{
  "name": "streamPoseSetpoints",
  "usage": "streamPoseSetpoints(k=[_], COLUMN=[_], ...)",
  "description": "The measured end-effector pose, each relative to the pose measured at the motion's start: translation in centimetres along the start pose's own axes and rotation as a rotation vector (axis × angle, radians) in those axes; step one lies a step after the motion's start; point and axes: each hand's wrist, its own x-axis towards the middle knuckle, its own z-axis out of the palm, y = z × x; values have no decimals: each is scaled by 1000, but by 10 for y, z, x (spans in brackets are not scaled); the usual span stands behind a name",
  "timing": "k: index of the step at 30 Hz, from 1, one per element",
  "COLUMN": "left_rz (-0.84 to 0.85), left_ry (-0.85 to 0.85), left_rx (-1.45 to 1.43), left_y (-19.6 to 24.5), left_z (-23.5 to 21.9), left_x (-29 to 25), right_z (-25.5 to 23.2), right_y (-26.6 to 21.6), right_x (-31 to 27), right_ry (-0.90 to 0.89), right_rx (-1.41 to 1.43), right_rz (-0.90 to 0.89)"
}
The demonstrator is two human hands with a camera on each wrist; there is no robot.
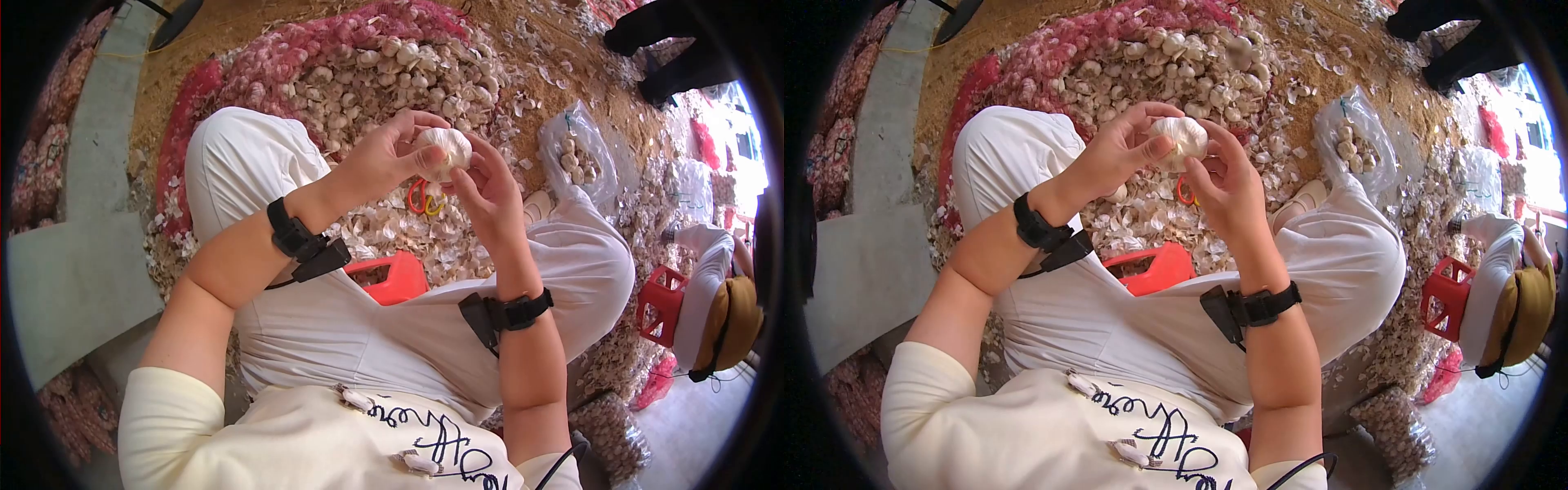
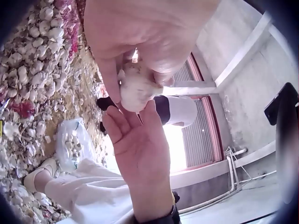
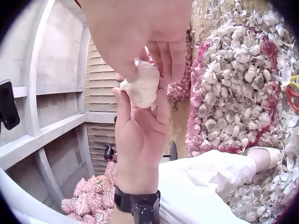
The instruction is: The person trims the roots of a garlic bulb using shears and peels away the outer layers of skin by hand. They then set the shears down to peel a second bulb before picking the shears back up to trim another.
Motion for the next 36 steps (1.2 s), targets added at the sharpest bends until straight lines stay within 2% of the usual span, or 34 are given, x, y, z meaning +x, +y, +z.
streamPoseSetpoints(k=[4, 6, 7, 10, 12, 15, 21, 25, 28, 30, 31, 33, 36], left_rz=[2, -42, -44, -50, -34, -50, -71, -61, -100, -47, -48, -25, 38], left_ry=[16, 12, 11, 8, 49, -18, -31, -60, -45, 15, 15, -16, -65], left_rx=[-1, -6, -6, 22, -5, 52, 74, -5, -120, -159, -158, -12, 75], left_y=[1, 2, 2, 1, 1, 9, 12, 9, 10, 7, 4, 2, 6], left_z=[3, 2, 2, 2, 2, 1, -4, -6, -6, -2, -2, -2, 7], left_x=[0, 0, -1, 0, 2, -1, 0, 1, 1, 0, 1, 2, -1], right_z=[1, -3, -3, -2, 1, 3, -2, -4, -2, -3, -1, 4, 5], right_y=[2, 7, 8, 0, -13, -9, -9, -14, -16, -18, -18, -17, -14], right_x=[0, 0, 0, 0, -3, -2, -4, -3, -1, -1, -2, -3, -3], right_ry=[28, 47, 49, 46, 22, 49, -1, 6, 48, -42, -42, -94, -56], right_rx=[4, -253, -252, -149, 117, 10, -21, -10, 159, 335, 335, 433, 397], right_rz=[-5, -47, -46, -15, 21, 15, 39, -6, 33, 90, 90, 138, 113])
